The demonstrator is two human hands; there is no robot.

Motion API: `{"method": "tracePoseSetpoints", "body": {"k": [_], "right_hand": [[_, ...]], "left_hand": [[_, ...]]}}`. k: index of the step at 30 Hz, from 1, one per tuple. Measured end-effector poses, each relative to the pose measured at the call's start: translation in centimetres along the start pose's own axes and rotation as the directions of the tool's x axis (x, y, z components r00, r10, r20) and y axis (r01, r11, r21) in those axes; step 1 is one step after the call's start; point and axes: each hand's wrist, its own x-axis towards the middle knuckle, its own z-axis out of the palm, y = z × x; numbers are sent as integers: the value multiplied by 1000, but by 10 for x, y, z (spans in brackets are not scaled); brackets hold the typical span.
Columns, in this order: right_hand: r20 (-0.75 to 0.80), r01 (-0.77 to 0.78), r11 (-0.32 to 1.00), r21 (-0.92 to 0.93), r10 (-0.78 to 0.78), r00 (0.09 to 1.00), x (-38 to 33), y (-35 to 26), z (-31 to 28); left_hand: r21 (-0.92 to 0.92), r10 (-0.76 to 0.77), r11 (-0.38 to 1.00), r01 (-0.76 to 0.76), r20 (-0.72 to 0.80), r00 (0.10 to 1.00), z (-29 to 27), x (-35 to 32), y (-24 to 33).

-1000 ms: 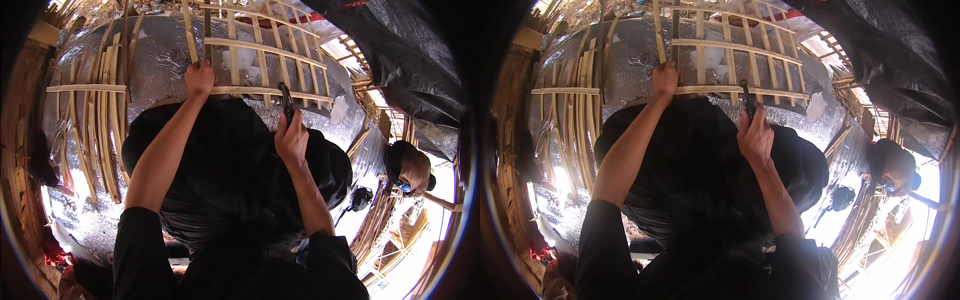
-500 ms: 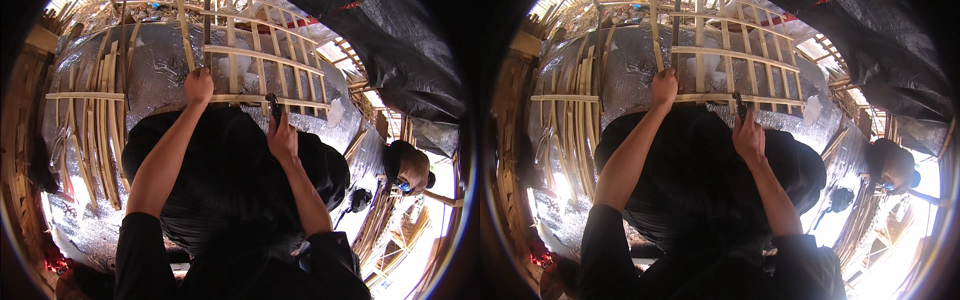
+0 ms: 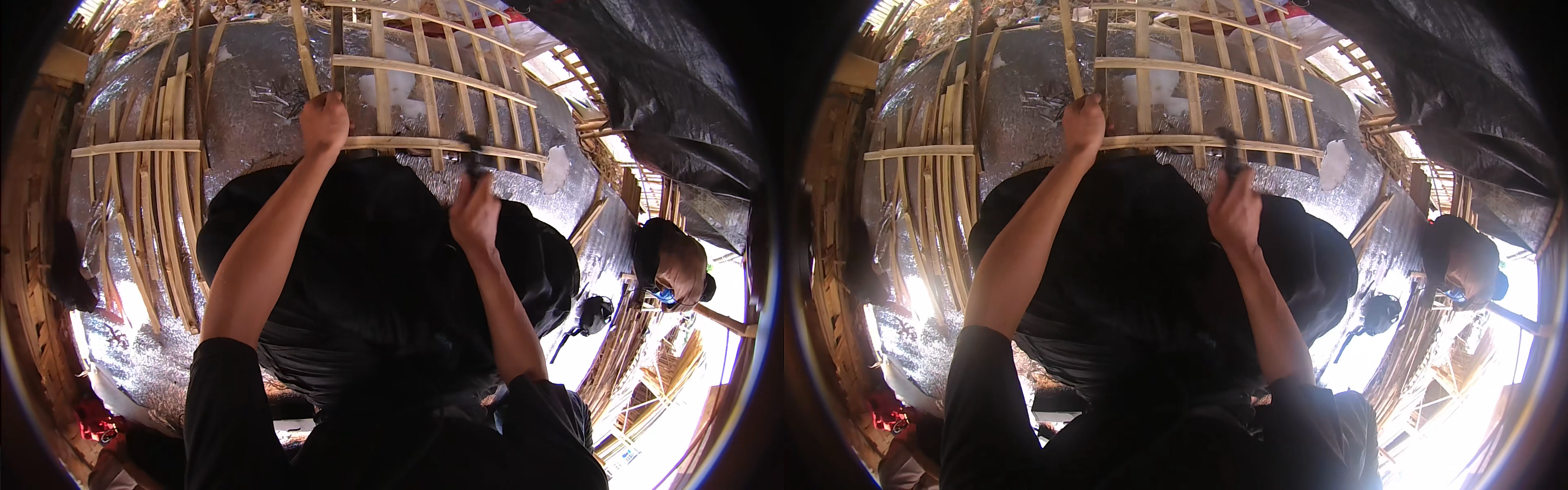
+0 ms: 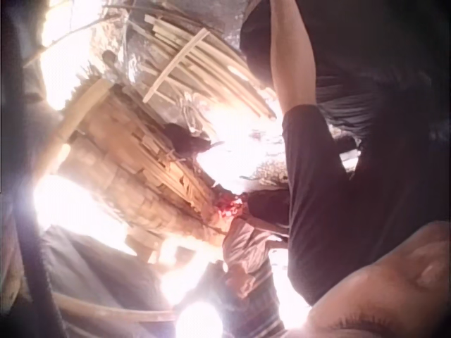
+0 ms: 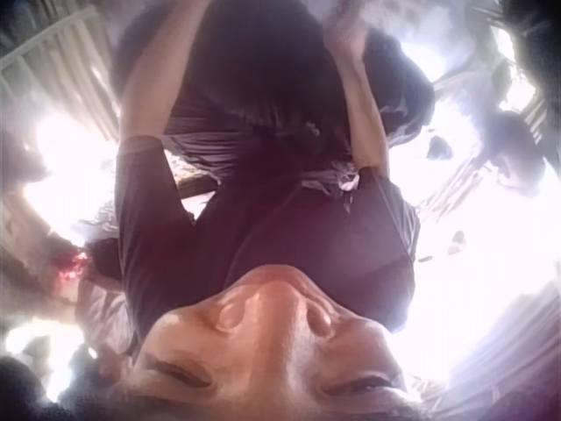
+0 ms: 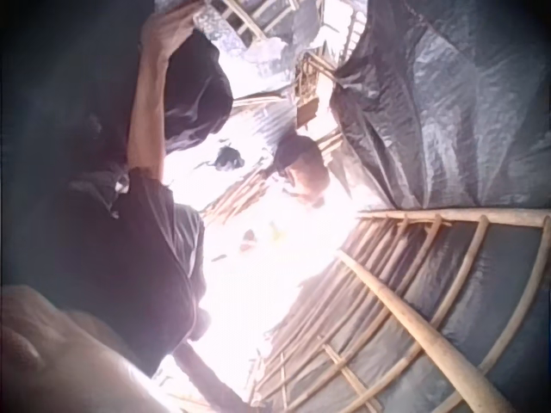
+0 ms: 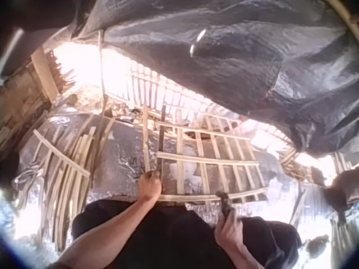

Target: The person assembles a wooden lattice by positioning slats and hammering nails to secure them.

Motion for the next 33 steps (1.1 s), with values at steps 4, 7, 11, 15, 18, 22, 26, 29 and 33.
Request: {"method": "tracePoseSetpoints", "body": {"k": [4,7,11,15,18,22,26,29,33], "right_hand": [[216,-205,958,200,161,963,33,-17,-30],[-48,-47,997,-54,44,998,3,16,0],[217,-193,964,182,152,964,13,9,-8],[193,-312,909,276,265,945,25,-31,-42],[115,-392,816,425,381,917,23,-43,-52],[-35,-290,906,309,316,948,-3,-18,-19],[246,-256,951,175,209,946,11,-34,-24],[-80,-219,949,227,242,967,5,-34,-35],[189,-169,986,13,163,968,-26,-7,7]], "left_hand": [[46,50,998,-48,-55,997,-13,4,-2],[81,55,995,-60,70,996,-1,0,0],[-9,-10,1000,11,34,999,-3,-4,-4],[84,33,996,-36,38,999,-11,1,-1],[59,-39,998,36,47,998,-8,-2,-1],[63,-11,998,9,37,999,0,-6,5],[241,142,962,-129,-40,989,-13,8,-22],[161,-12,987,0,73,997,-2,-8,2],[190,69,979,-70,14,998,-1,-7,-4]]}}
